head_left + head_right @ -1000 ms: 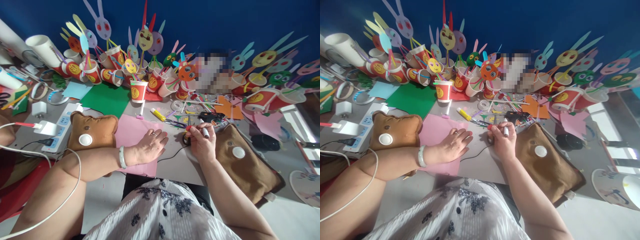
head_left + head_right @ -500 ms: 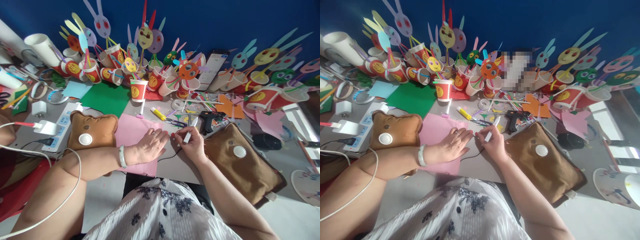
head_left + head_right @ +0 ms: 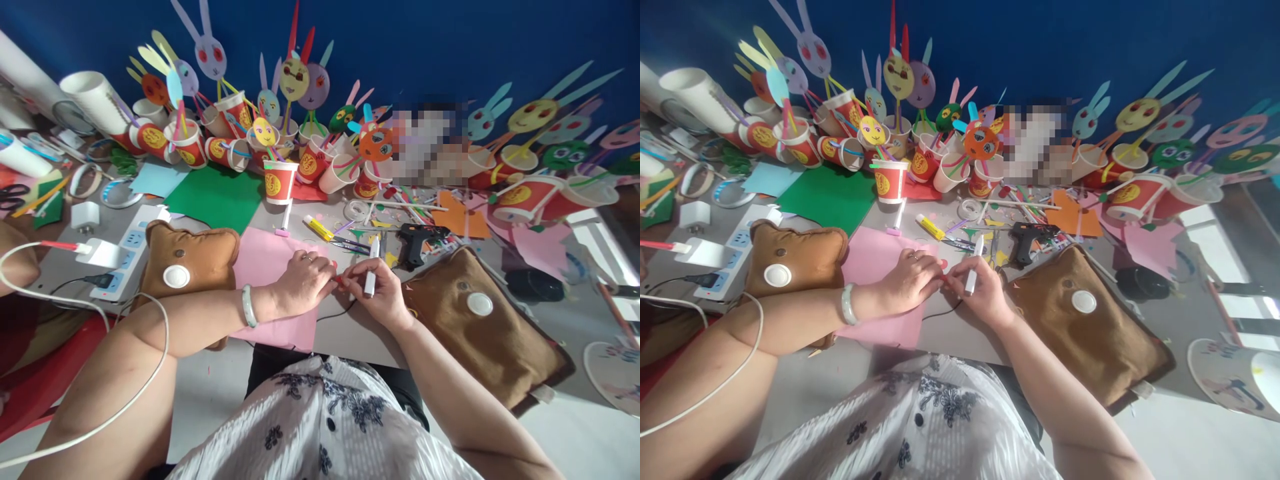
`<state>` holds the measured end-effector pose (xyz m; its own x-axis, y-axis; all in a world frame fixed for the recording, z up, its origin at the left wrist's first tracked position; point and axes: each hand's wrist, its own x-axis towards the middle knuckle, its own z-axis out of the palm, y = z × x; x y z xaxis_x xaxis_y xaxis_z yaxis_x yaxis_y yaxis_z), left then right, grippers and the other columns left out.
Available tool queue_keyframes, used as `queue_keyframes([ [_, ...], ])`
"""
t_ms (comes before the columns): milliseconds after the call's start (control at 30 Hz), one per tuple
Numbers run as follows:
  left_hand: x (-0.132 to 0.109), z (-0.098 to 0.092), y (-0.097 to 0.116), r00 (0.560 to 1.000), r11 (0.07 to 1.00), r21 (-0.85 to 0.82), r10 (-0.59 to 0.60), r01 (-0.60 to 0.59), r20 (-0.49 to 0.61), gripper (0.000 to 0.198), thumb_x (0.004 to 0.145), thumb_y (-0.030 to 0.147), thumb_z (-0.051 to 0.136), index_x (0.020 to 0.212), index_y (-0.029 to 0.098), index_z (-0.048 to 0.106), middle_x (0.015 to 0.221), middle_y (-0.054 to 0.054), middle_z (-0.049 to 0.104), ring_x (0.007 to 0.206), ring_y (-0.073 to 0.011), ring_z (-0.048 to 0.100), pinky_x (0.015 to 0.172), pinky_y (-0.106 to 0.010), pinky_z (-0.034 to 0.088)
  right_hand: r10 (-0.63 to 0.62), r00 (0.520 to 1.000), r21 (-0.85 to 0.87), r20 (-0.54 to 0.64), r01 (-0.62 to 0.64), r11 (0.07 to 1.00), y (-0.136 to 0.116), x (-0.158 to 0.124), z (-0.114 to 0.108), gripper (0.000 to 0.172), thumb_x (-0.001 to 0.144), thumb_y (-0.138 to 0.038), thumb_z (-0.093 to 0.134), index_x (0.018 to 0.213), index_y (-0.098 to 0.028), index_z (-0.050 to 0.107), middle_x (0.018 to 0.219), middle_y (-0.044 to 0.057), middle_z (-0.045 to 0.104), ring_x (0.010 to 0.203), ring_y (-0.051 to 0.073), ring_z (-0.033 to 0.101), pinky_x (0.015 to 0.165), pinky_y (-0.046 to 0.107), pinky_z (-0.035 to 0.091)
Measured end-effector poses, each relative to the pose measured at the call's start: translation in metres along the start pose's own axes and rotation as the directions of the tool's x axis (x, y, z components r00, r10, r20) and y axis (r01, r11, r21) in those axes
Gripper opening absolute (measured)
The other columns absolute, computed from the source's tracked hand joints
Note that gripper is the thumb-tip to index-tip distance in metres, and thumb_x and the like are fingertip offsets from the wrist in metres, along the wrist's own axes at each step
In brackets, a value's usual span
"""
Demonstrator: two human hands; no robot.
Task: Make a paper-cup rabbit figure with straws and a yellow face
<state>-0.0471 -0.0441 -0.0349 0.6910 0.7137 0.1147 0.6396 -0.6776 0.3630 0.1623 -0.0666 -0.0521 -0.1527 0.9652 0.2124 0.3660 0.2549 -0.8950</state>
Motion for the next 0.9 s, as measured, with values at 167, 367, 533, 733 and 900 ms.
queue_keyframes([
  [167,-0.001,0.002,0.000,1.000,1.000,0.018,0.003,-0.003,0.004,0.029,0.106,0.026,0.039,0.113,0.018,0.065,0.118,-0.009,0.070,0.118,-0.0260,0.058,0.093,-0.043,0.039,-0.071,0.995,-0.086,0.066,0.077,0.993,-0.005,0.000,0.001,0.024,0.083,-0.036,0.076,0.093,-0.026,0.058,0.082,0.001,0.072,0.068,0.018,0.070,0.064,0.033,0.057],
  [367,-0.001,0.004,-0.001,1.000,0.999,0.040,0.009,-0.009,-0.013,0.030,0.106,0.026,0.039,0.114,0.020,0.067,0.120,-0.009,0.070,0.117,-0.0264,0.058,0.092,-0.044,0.040,-0.109,0.993,-0.206,0.031,0.114,0.972,-0.009,0.001,0.002,0.018,0.084,-0.033,0.073,0.093,-0.026,0.059,0.079,0.000,0.073,0.066,0.018,0.070,0.063,0.031,0.056],
  [533,-0.001,0.004,-0.001,0.999,0.996,0.080,0.043,-0.041,-0.021,0.032,0.106,0.027,0.037,0.120,0.016,0.063,0.117,-0.010,0.071,0.113,-0.0267,0.059,0.091,-0.043,0.039,-0.111,0.991,-0.296,-0.080,0.082,0.952,-0.004,0.003,0.003,0.008,0.085,-0.029,0.067,0.089,-0.026,0.060,0.079,0.000,0.073,0.068,0.018,0.069,0.065,0.031,0.055],
  [733,-0.005,-0.001,0.002,0.994,0.971,0.214,0.109,-0.107,0.000,0.034,0.102,0.031,0.046,0.128,0.012,0.059,0.142,-0.014,0.060,0.123,-0.0315,0.053,0.096,-0.045,0.040,-0.023,0.961,-0.381,-0.275,-0.087,0.921,0.006,0.011,0.002,0.013,0.083,-0.034,0.069,0.084,-0.025,0.060,0.078,-0.001,0.073,0.066,0.019,0.067,0.065,0.032,0.052],
  [900,-0.005,-0.002,0.004,0.996,0.964,0.251,0.081,-0.086,0.032,0.042,0.102,0.037,0.048,0.137,0.015,0.055,0.150,-0.014,0.053,0.130,-0.0333,0.050,0.100,-0.046,0.041,-0.048,0.962,-0.435,-0.268,-0.077,0.897,0.015,0.015,0.003,0.017,0.080,-0.036,0.073,0.082,-0.026,0.060,0.076,-0.002,0.072,0.072,0.021,0.066,0.074,0.038,0.051],
])
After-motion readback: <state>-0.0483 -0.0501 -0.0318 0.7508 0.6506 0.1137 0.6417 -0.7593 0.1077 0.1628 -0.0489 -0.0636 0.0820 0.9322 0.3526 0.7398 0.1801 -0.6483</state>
